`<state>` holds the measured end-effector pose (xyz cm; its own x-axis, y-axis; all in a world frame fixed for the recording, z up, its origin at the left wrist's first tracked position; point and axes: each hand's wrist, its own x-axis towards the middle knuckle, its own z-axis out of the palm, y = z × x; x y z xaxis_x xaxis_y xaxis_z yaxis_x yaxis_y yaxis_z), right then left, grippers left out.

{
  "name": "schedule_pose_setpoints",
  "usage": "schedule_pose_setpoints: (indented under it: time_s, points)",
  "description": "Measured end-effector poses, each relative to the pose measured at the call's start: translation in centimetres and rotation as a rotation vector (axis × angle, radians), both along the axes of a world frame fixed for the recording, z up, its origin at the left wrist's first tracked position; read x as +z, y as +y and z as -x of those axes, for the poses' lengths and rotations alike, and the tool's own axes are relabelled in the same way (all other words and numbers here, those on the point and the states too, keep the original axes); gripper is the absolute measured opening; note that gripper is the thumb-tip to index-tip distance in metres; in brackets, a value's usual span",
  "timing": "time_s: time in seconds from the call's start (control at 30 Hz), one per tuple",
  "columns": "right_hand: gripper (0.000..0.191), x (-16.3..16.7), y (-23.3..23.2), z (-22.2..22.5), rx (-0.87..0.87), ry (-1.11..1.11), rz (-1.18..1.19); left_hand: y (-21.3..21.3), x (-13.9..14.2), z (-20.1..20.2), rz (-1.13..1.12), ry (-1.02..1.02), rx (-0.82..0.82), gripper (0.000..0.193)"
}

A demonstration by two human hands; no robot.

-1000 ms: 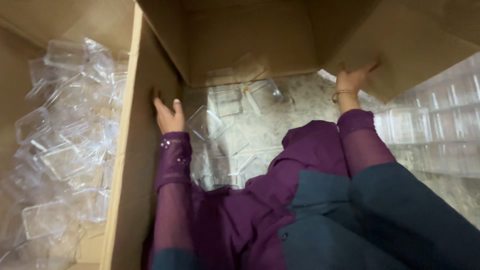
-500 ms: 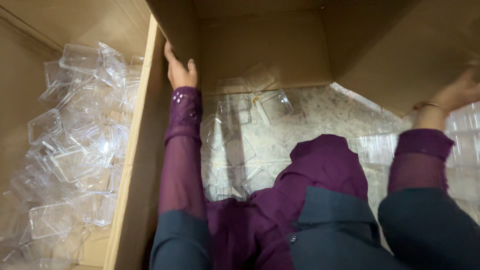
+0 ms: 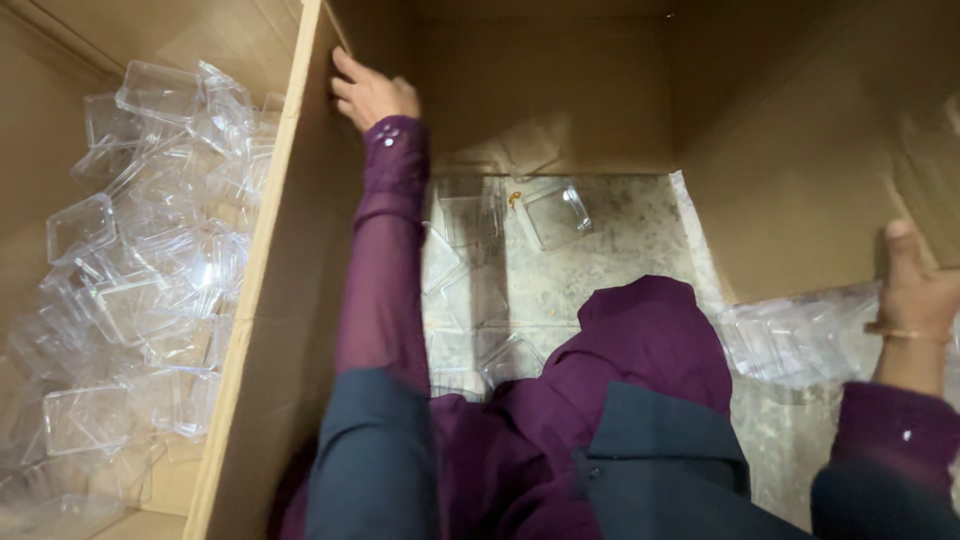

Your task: The person sits on the floor between cardboard boxes filled with clear plastic containers. They pick up a container base and lid, press the lid on by hand to snap it closed, and place the closed container into a nearby box, repeating this with one container at a time.

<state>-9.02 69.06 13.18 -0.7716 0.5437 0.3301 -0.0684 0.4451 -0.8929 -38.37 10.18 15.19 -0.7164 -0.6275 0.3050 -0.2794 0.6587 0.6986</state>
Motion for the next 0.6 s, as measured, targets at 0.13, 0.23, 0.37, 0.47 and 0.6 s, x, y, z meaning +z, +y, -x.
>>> schedule_pose_setpoints:
  time_s: [0.13,0.23,0.37,0.47,0.6]
  points:
    - [0.046,0.0,-2.9,-0.7,0.072,0.097,-0.045,3.2,-0.5,-1.6,-0.217,0.216,-0.044,0.095]
    - [0.050,-0.3,-4.6,-1.1,0.046,0.100,-0.004,4.0,-1.0,-2.2,-0.143,0.344,-0.132,0.110]
    - [0.047,0.2,-7.6,-2.2,-0.025,0.135,0.040,1.8,-0.1,0.2,-0.110,0.189,-0.229,0.116]
    - [0.046,1.2,-10.4,-3.1,0.086,0.207,0.112,-0.1,0.5,2.6,-0.209,-0.219,-0.196,0.111]
    - [0.047,2.6,-12.2,-3.4,0.111,0.297,0.026,0.2,-1.1,1.6,-0.179,-0.063,-0.331,0.102]
